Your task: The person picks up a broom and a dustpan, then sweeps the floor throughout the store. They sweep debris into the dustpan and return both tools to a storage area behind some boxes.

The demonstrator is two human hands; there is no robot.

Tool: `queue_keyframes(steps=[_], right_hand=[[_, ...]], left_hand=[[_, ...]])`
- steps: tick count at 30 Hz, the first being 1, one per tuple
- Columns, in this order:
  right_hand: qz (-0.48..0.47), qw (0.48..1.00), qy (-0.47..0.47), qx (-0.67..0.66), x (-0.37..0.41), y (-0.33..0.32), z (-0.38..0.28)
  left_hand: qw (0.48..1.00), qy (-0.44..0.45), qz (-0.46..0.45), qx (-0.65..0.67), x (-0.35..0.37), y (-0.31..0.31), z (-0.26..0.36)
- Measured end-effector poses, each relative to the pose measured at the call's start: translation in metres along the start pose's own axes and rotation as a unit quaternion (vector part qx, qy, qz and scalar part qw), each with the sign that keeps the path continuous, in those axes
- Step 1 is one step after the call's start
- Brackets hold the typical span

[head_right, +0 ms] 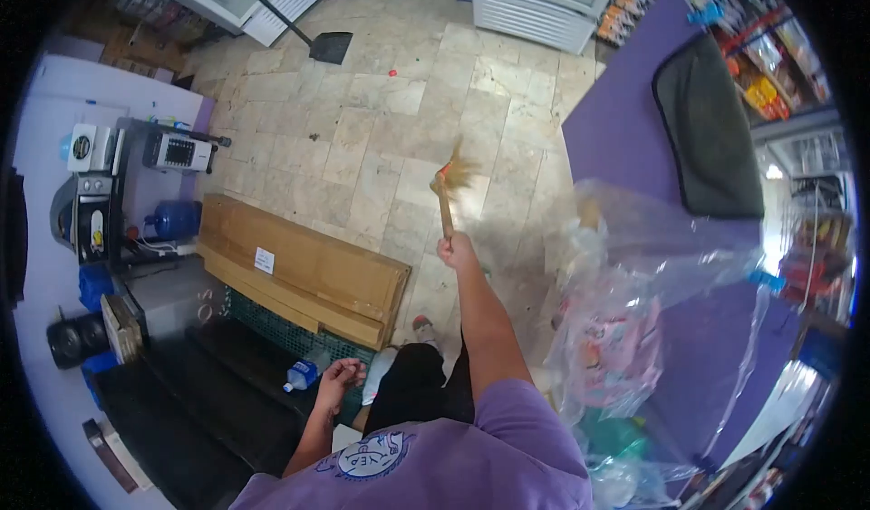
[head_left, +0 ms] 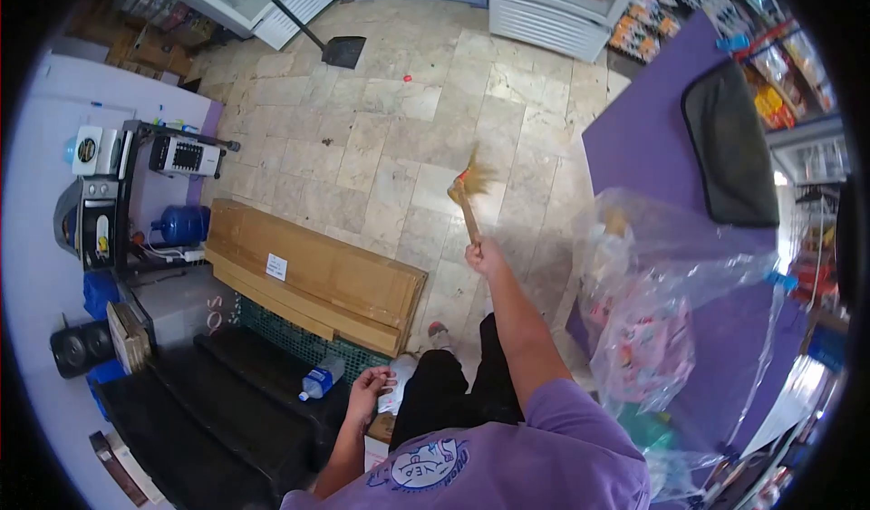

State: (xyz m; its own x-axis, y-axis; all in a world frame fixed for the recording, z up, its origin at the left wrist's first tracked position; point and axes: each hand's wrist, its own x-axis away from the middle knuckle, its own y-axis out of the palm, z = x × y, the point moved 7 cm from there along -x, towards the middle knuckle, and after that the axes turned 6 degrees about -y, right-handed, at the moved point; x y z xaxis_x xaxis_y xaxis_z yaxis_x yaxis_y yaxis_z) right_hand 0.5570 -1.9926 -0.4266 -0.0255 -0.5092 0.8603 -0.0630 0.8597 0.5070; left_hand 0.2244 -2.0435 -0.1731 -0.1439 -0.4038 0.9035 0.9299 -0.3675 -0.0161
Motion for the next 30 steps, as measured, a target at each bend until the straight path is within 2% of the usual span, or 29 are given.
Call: queue_keyframes(steps=[2, 4, 6, 8, 9, 11, 14, 17, 18, 19, 20, 21, 22, 23, 26, 29, 30], right_hand=[[0.0, 0.993, 0.002, 0.12, -0.015, -0.012, 0.028], [0.044, 0.968, 0.092, 0.229, 0.064, 0.023, 0.054], [-0.026, 0.907, 0.101, 0.409, 0.107, 0.048, 0.086], [-0.056, 0.931, 0.114, 0.343, 0.145, 0.084, 0.099], [-0.055, 0.937, 0.127, 0.322, 0.136, 0.083, 0.103], [-0.05, 0.947, 0.155, 0.277, 0.09, 0.07, 0.11], [-0.015, 0.917, 0.178, 0.357, -0.005, 0.046, 0.084], [0.08, 0.886, -0.022, 0.456, -0.128, 0.015, -0.005], [0.161, 0.819, -0.096, 0.542, -0.085, 0.073, -0.046], [0.207, 0.767, -0.131, 0.594, -0.109, 0.083, -0.075], [0.227, 0.748, -0.162, 0.602, -0.108, 0.109, -0.099], [0.193, 0.737, -0.171, 0.625, -0.11, 0.133, -0.117], [0.21, 0.746, -0.198, 0.6, -0.104, 0.16, -0.132], [0.196, 0.712, -0.207, 0.642, -0.118, 0.173, -0.145], [0.131, 0.734, -0.219, 0.629, -0.093, 0.238, -0.144], [0.071, 0.689, -0.205, 0.692, -0.077, 0.262, -0.101], [0.092, 0.705, -0.192, 0.676, -0.05, 0.273, -0.073]], left_hand=[[0.999, 0.019, 0.015, 0.022, -0.005, 0.02, 0.017], [0.998, 0.022, -0.008, 0.052, -0.009, 0.037, 0.025], [0.998, 0.019, -0.031, 0.057, -0.01, 0.053, 0.04], [0.996, 0.035, -0.025, 0.078, -0.012, 0.051, 0.053], [0.994, 0.044, -0.021, 0.094, -0.016, 0.045, 0.057], [0.992, 0.054, -0.005, 0.113, -0.019, 0.033, 0.067], [0.989, 0.062, 0.021, 0.13, -0.024, 0.012, 0.087], [0.985, 0.066, 0.047, 0.153, -0.033, -0.014, 0.105], [0.983, 0.061, 0.059, 0.163, -0.04, -0.024, 0.11], [0.981, 0.055, 0.068, 0.17, -0.045, -0.035, 0.112], [0.98, 0.048, 0.076, 0.176, -0.052, -0.047, 0.114], [0.977, 0.063, 0.063, 0.192, -0.059, -0.056, 0.121], [0.978, 0.044, 0.07, 0.192, -0.074, -0.071, 0.118], [0.98, 0.036, 0.076, 0.182, -0.082, -0.082, 0.133], [0.979, 0.04, 0.085, 0.181, -0.096, -0.108, 0.174], [0.983, 0.049, 0.083, 0.158, -0.114, -0.138, 0.215], [0.984, 0.047, 0.084, 0.15, -0.119, -0.145, 0.225]])
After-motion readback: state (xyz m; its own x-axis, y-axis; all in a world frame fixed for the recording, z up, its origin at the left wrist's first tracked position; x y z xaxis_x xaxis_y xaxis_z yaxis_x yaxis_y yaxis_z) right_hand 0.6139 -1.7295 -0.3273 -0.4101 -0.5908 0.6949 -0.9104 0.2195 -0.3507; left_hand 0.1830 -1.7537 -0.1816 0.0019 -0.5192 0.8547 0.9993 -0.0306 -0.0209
